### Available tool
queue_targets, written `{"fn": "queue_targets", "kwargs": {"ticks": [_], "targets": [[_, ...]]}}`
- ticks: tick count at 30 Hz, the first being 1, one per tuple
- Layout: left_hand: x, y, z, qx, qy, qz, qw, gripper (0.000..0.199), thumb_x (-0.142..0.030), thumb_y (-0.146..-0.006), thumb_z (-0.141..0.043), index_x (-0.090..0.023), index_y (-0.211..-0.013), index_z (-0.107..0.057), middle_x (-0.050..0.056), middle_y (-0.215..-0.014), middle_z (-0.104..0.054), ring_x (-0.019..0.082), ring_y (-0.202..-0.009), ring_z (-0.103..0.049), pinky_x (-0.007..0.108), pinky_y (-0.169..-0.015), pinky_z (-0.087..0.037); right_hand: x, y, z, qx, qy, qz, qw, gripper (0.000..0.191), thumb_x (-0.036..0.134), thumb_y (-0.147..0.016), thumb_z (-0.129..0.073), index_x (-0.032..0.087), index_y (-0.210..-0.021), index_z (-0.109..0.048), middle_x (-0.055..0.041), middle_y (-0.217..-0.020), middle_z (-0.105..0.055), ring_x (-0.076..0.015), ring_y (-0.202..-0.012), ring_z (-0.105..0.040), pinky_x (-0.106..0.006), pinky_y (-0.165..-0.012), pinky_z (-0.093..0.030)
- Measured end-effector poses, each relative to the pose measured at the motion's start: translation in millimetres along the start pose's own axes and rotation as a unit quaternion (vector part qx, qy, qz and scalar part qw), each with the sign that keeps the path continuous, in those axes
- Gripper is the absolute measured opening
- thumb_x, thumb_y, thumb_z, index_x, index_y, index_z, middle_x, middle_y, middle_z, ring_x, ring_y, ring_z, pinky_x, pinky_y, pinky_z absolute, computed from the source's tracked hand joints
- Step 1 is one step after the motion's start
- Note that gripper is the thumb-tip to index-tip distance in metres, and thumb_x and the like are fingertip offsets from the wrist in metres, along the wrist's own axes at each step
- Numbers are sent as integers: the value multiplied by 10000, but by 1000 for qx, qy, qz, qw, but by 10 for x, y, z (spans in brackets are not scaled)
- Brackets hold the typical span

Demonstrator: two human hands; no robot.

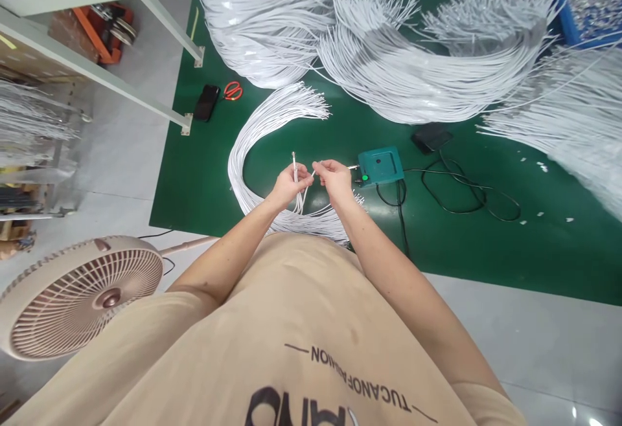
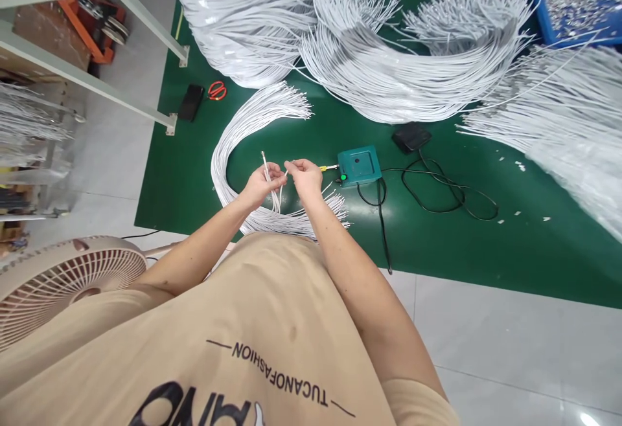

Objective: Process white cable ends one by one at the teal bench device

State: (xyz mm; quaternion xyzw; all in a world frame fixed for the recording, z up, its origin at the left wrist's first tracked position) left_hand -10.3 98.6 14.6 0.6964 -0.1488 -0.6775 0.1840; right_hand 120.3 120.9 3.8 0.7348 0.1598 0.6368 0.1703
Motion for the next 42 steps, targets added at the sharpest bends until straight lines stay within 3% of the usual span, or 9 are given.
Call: {"fn": "queue_targets", "kwargs": {"ticks": [9, 12, 16, 20, 25, 33, 37, 39, 42], "targets": [[-10, -31, -1, 33, -19, -9, 999, 441, -404, -640, -797, -133, -928, -602, 11, -733, -616, 101, -667, -587, 202, -550, -398, -58, 59, -42, 45, -161, -61, 984, 221, 361, -592, -726, 171, -665, -641, 51, -570, -517, -47, -485, -370, -212, -472, -311], [-35, -60, 3, 35, -46, -25, 998, 396, -446, -663, -777, -115, -822, -629, 25, -669, -620, 96, -614, -564, 208, -530, -391, -49, 63, -50, 50, -141, -62, 987, 200, 340, -607, -697, 184, -723, -652, 67, -563, -482, -53, -494, -371, -211, -481, -328], [-53, -71, 1, 51, -81, -33, 995, 355, -454, -709, -740, -116, -761, -645, 31, -629, -625, 83, -544, -519, 216, -507, -371, 98, 41, -14, 60, -55, 12, 997, 313, 278, -622, -634, 217, -924, -691, 58, -653, -570, -75, -578, -459, -219, -560, -394], [-51, -68, -6, 76, -110, -41, 990, 341, -457, -745, -707, -120, -746, -656, 30, -618, -621, 69, -507, -476, 217, -501, -354, 177, 31, 9, 80, -17, 46, 996, 212, 285, -627, -640, 193, -809, -701, 18, -701, -645, -107, -655, -535, -252, -638, -439], [-35, -61, -9, 75, -108, -42, 990, 326, -443, -760, -692, -120, -755, -656, 38, -636, -631, 80, -535, -501, 220, -518, -364, 117, 30, 64, 52, -32, 23, 998, 195, 338, -613, -714, 183, -730, -697, 1, -687, -667, -107, -622, -532, -267, -631, -436], [-5, -65, -16, 18, -72, -34, 997, 297, -382, -699, -751, -120, -775, -632, 19, -620, -614, 92, -570, -538, 212, -531, -384, 23, 5, 79, 4, -4, 1, 1000, 117, 293, -621, -658, 182, -631, -622, 43, -575, -574, -80, -519, -464, -240, -552, -390], [26, -79, -14, 4, -71, -41, 997, 295, -380, -704, -745, -118, -784, -635, 6, -602, -605, 82, -545, -524, 210, -524, -383, -44, 65, 21, 43, -25, -114, 992, 90, 228, -633, -572, 178, -564, -541, 56, -524, -495, -74, -474, -434, -237, -522, -402], [37, -73, -23, 3, -67, -26, 997, 289, -369, -705, -748, -116, -781, -631, 8, -602, -607, 85, -550, -534, 210, -524, -386, -55, 87, 19, 56, -41, -162, 984, 66, 224, -649, -562, 174, -607, -567, 45, -566, -528, -72, -484, -442, -233, -523, -410], [24, -61, -39, 2, -61, -11, 998, 274, -347, -708, -753, -113, -771, -622, 13, -606, -612, 87, -560, -548, 208, -525, -387, 37, 34, 91, 24, -52, -112, 992, 124, 250, -696, -571, 191, -760, -660, 44, -645, -575, -65, -542, -473, -201, -543, -398]]}}
Point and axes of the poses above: each hand's wrist, its own y-axis away from the middle knuckle, its own z-axis out of the back of the hand, x = y × z, the point moved 6 cm from there along -y, towards the middle knuckle
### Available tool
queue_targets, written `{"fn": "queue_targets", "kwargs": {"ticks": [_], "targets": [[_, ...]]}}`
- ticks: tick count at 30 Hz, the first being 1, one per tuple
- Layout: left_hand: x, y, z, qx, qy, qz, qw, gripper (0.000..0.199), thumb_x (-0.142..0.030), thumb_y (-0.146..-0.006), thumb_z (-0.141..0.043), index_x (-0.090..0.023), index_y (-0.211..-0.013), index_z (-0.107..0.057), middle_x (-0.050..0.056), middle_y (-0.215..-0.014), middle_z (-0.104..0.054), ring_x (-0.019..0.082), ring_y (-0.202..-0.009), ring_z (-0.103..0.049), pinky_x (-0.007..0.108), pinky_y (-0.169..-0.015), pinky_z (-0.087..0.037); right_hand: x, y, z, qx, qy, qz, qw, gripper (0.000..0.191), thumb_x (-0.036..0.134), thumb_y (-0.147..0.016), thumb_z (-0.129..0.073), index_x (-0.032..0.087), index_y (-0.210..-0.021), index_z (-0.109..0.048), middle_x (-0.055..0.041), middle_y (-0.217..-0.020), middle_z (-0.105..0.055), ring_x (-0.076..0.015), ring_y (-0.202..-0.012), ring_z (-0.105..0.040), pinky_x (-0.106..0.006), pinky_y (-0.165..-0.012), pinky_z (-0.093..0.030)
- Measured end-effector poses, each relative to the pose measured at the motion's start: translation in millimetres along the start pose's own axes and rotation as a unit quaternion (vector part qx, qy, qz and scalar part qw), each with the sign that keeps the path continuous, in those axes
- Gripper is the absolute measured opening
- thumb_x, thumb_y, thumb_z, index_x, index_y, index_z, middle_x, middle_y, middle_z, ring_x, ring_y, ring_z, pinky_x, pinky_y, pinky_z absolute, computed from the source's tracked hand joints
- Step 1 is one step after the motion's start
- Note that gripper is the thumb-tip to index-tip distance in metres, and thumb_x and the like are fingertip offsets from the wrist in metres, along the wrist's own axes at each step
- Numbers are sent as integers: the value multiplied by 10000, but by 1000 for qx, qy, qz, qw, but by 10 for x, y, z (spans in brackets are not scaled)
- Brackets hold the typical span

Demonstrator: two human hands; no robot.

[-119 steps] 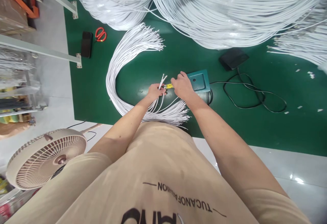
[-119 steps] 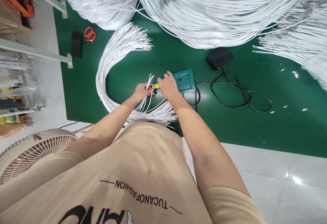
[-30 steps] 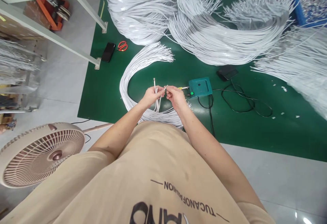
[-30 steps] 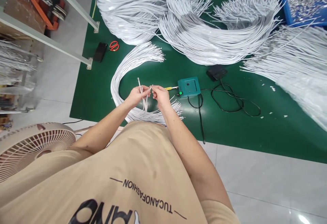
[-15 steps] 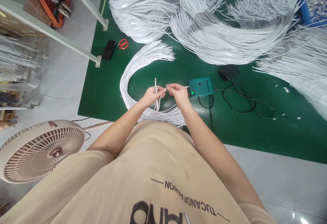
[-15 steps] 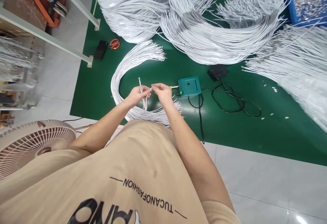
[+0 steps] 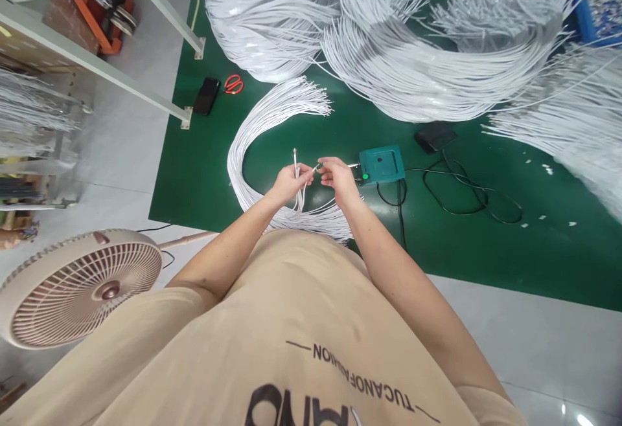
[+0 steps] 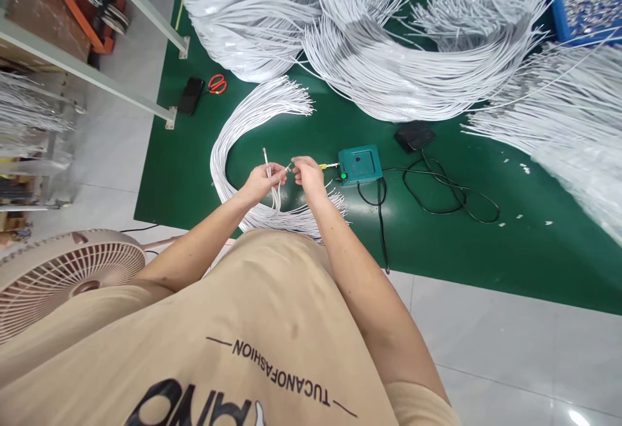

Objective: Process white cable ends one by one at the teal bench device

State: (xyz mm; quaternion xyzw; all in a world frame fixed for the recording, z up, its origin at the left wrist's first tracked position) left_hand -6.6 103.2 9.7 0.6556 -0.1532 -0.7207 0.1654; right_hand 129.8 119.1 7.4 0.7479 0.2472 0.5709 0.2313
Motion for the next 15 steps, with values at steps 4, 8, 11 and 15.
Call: {"fn": "queue_targets", "kwargs": {"ticks": [4, 8, 11, 15], "targets": [[-14, -2, -24, 19, 2, -1, 1000, 275, -347, -716, -753, -110, -760, -621, 15, -615, -614, 78, -553, -539, 204, -523, -382, 31, -45, -29, 42, -8, 38, 998, 163, 348, -717, -642, 194, -736, -693, 40, -659, -589, -54, -583, -482, -182, -584, -399], [-1, -1, -30, 29, 21, 2, 999, 297, -368, -719, -754, -105, -770, -626, 21, -629, -619, 75, -560, -540, 204, -526, -382, -60, -40, -13, 48, -49, 34, 997, 320, 475, -629, -765, 175, -694, -677, 20, -670, -630, -52, -562, -477, -198, -594, -417], [-5, 7, -24, 18, 35, 12, 999, 300, -369, -724, -751, -100, -774, -627, 24, -631, -619, 76, -564, -545, 206, -529, -382, -142, -32, 22, 41, -79, 12, 996, 384, 515, -599, -791, 175, -740, -685, 15, -667, -637, -53, -551, -488, -205, -597, -432], [-9, 1, -22, 4, 37, 26, 999, 276, -338, -727, -750, -96, -769, -625, 23, -624, -617, 75, -555, -546, 207, -524, -375, -149, -70, 69, 5, -40, 39, 998, 407, 587, -707, -673, 192, -804, -688, 16, -692, -641, -65, -555, -501, -217, -585, -435]]}}
Point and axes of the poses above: each hand's wrist, its own y-axis away from the middle knuckle, its own z-axis out of the back of the hand, x = y × z, the point moved 6 cm from there along -y, towards the middle knuckle
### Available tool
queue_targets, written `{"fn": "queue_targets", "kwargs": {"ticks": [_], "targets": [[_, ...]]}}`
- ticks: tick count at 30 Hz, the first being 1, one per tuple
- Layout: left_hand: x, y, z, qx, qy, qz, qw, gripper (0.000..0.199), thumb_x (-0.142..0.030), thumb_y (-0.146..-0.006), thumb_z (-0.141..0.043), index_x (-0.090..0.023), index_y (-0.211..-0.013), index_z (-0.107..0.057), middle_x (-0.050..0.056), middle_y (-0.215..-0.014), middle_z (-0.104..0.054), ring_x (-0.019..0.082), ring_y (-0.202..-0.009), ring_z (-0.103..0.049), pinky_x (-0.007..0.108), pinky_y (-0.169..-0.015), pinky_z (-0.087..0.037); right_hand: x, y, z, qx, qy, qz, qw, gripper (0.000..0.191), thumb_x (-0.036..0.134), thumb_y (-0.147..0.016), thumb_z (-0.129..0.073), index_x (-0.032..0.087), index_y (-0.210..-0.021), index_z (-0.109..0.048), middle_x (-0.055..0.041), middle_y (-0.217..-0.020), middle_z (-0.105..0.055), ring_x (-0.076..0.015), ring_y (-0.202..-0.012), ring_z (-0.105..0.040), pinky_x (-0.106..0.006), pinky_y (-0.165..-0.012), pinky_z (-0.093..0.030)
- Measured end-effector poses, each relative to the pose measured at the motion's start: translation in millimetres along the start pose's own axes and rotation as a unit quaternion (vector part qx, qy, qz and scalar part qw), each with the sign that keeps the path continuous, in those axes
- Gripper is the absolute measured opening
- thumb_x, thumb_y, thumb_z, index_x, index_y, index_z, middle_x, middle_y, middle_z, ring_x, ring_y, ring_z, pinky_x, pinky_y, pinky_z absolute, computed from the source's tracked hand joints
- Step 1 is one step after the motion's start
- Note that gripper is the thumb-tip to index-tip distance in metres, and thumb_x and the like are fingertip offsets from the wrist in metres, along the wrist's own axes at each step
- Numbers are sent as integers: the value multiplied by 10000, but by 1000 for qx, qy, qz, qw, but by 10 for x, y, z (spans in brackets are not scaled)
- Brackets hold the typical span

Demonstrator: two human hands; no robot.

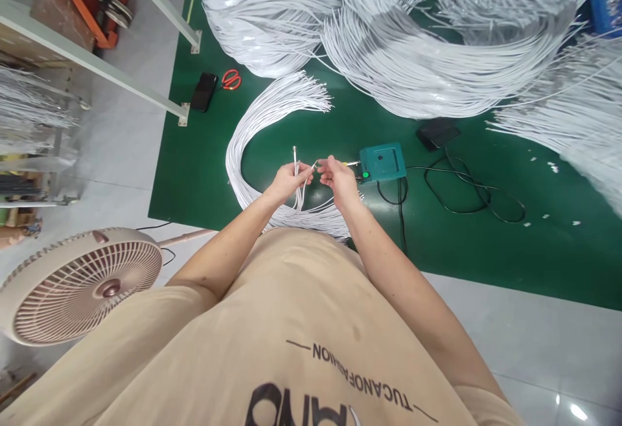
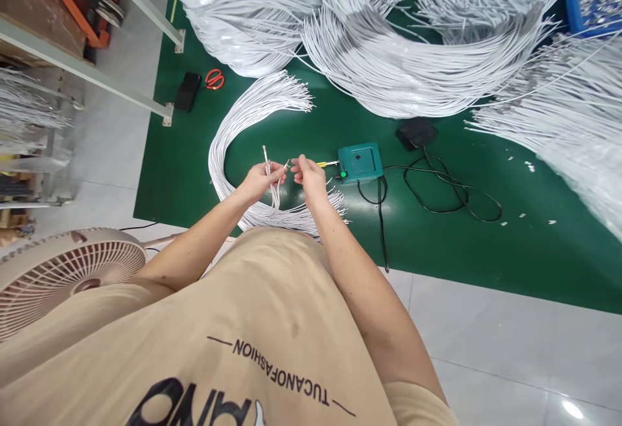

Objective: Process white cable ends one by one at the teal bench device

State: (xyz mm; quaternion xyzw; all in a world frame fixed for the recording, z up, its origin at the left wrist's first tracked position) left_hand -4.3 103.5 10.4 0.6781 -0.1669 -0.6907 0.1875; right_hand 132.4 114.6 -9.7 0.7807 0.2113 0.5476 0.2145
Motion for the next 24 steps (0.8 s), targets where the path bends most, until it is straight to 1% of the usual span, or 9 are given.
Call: {"fn": "queue_targets", "kwargs": {"ticks": [4, 7, 10, 13, 15, 16, 18, 22, 24], "targets": [[23, -19, -27, 1, -1, 7, 1000, 252, -313, -739, -734, -95, -756, -609, 20, -615, -609, 68, -537, -539, 204, -515, -365, 26, -75, -25, 2, 160, 70, 985, 259, 453, -759, -633, 198, -785, -673, 17, -714, -652, -114, -642, -556, -256, -643, -440], [48, -31, -42, -13, 14, 21, 1000, 275, -266, -722, -745, -112, -899, -601, 1, -640, -617, 73, -547, -562, 197, -518, -369, 62, -83, -20, -7, 310, 144, 940, 154, 298, -808, -558, 194, -740, -647, 3, -729, -650, -147, -711, -570, -284, -704, -425], [41, -44, -88, -4, 28, 29, 999, 435, -202, -702, -749, -141, -1097, -576, -20, -694, -621, 71, -559, -577, 193, -526, -384, 139, -19, -34, -10, 452, 250, 856, 222, 245, -882, -449, 187, -764, -627, -48, -794, -639, -186, -789, -551, -311, -739, -400], [41, -66, -162, 33, 46, 45, 997, 442, -169, -713, -724, -146, -1136, -596, -32, -696, -590, 59, -556, -570, 188, -527, -390, 187, 59, -96, 24, 582, 352, 733, 288, 230, -934, -363, 168, -821, -621, -103, -866, -623, -223, -857, -513, -345, -783, -365], [77, -95, -190, 45, 53, 66, 995, 399, -151, -715, -709, -135, -1104, -620, -36, -674, -567, 58, -550, -569, 186, -515, -382, 181, 54, -104, 59, 639, 377, 668, 302, 221, -943, -344, 158, -858, -626, -119, -894, -619, -237, -877, -496, -361, -795, -344], [103, -117, -194, 44, 53, 76, 995, 388, -144, -714, -703, -131, -1094, -626, -36, -669, -564, 59, -549, -571, 186, -510, -379, 176, 29, -90, 77, 656, 377, 649, 302, 219, -945, -343, 156, -873, -630, -120, -899, -620, -241, -883, -493, -366, -798, -338], [169, -176, -194, 36, 47, 91, 994, 399, -127, -711, -692, -126, -1104, -625, -32, -671, -575, 64, -548, -578, 189, -505, -377, 185, -63, -19, 97, 673, 364, 636, 293, 228, -947, -353, 156, -934, -637, -121, -930, -630, -250, -913, -494, -374, -807, -333], [317, -335, -215, 29, 27, 109, 993, 429, -97, -723, -662, -122, -1148, -606, -16, -705, -617, 73, -569, -605, 196, -528, -403, 268, -355, 240, 48, 685, 324, 650, 301, 203, -920, -406, 116, -1142, -589, -158, -1084, -634, -282, -1019, -493, -412, -896, -328], [392, -418, -235, 23, 20, 118, 993, 415, -88, -730, -655, -115, -1141, -602, -12, -706, -627, 80, -582, -623, 199, -544, -414, 253, -504, 342, 52, 699, 299, 647, 298, 146, -888, -425, 93, -1124, -599, -170, -1070, -648, -285, -1036, -501, -445, -988, -286]]}}
Point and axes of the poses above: each hand's wrist, its own y-axis away from the middle knuckle, its own z-axis out of the back of the hand, x = y × z, the point moved 6 cm from there along -y, towards the middle knuckle
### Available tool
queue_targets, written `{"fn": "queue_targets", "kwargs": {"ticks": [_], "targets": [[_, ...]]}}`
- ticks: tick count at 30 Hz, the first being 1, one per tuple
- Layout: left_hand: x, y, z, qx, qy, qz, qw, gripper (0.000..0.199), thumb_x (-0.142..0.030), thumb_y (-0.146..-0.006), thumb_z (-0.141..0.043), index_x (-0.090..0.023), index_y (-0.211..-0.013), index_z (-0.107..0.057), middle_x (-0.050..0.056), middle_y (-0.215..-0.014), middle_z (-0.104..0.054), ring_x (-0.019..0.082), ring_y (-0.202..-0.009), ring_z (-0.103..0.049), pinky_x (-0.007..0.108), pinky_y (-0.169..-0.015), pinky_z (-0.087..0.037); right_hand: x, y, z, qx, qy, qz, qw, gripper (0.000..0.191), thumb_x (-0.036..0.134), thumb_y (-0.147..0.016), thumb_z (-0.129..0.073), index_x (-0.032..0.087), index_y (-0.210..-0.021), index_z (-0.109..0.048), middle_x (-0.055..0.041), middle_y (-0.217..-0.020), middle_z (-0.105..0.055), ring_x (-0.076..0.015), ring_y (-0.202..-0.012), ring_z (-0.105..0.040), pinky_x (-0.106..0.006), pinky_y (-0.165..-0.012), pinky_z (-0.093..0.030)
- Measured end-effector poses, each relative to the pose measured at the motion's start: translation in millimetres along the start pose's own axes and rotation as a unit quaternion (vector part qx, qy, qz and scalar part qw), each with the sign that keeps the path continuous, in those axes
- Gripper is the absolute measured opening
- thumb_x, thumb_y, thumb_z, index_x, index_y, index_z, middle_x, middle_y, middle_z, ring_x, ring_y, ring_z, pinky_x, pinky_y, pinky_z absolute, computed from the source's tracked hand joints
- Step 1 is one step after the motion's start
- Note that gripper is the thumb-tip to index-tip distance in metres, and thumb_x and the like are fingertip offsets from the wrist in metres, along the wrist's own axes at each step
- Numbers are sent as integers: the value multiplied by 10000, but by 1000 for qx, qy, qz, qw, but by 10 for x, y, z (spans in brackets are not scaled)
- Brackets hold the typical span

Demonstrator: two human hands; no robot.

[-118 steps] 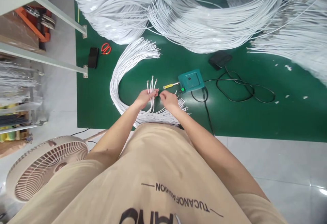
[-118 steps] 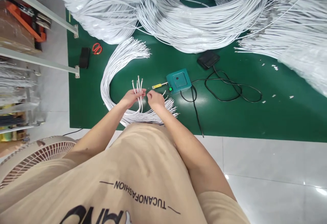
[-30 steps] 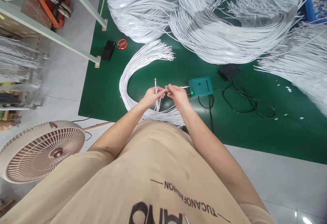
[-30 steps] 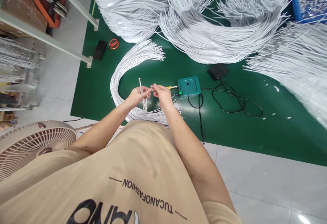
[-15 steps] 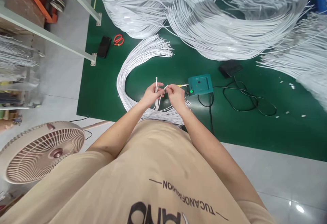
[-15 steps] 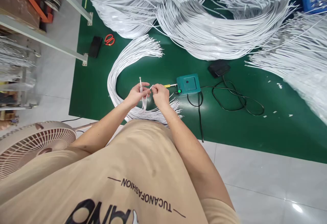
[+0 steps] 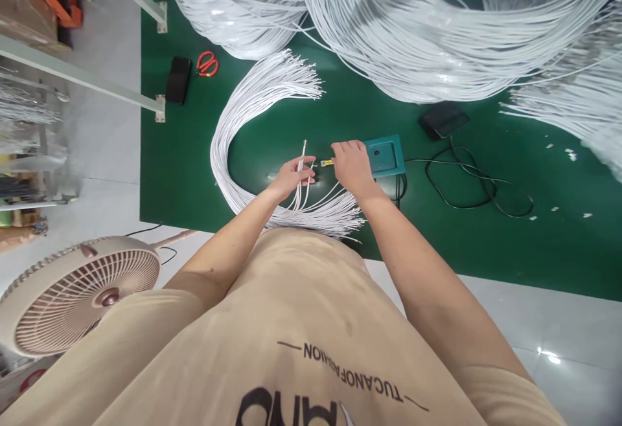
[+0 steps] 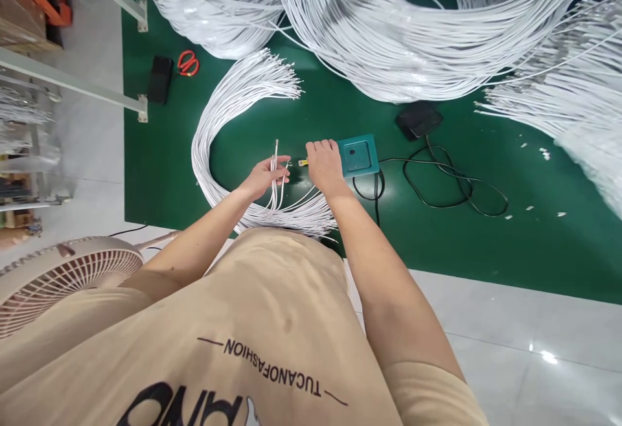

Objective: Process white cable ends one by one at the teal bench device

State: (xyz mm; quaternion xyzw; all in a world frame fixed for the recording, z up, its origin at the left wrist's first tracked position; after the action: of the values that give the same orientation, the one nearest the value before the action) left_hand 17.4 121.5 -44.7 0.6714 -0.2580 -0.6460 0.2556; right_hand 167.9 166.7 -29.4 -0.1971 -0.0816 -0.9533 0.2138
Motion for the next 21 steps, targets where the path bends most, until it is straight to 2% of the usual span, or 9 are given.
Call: {"fn": "queue_targets", "kwargs": {"ticks": [3, 5, 12, 21], "targets": [[70, -136, -30, -17, -9, 16, 1000, 404, -83, -727, -668, -100, -1124, -594, -8, -693, -639, 90, -591, -642, 198, -552, -413, -134, -71, -131, 62, -16, 14, 998, 266, 81, -842, -443, 110, -1007, -651, -146, -943, -687, -266, -997, -534, -462, -1086, -191], [109, -219, -60, -26, -13, 27, 999, 405, -78, -720, -681, -90, -1114, -590, -5, -684, -648, 93, -588, -648, 192, -548, -406, -185, -102, -177, 82, -29, 19, 996, 264, 70, -825, -450, 123, -959, -671, -133, -884, -697, -253, -964, -551, -459, -1101, -175], [233, -425, -157, -50, -18, 62, 997, 384, -47, -729, -683, -82, -1099, -587, -5, -663, -663, 88, -566, -653, 170, -530, -396, -231, -172, -205, 99, -27, 31, 994, 265, 74, -772, -481, 129, -912, -700, -138, -838, -695, -282, -987, -530, -490, -1076, -228], [324, -501, -144, -73, -66, 70, 993, 352, -23, -739, -650, -83, -1081, -593, -21, -638, -645, 100, -550, -658, 177, -541, -451, -258, -218, -262, 104, -50, 9, 993, 267, 84, -759, -492, 119, -915, -707, -146, -784, -675, -302, -1003, -509, -538, -1088, -202]]}}
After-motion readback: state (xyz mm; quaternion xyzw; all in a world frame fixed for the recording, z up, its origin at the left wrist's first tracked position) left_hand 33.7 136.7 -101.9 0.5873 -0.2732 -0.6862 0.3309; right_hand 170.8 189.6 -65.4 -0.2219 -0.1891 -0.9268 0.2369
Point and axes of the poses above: each hand's wrist, its own y-axis away from the middle knuckle, its own z-axis out of the back of the hand, x = y × z, the point moved 6 cm from there along -y, towards the middle knuckle
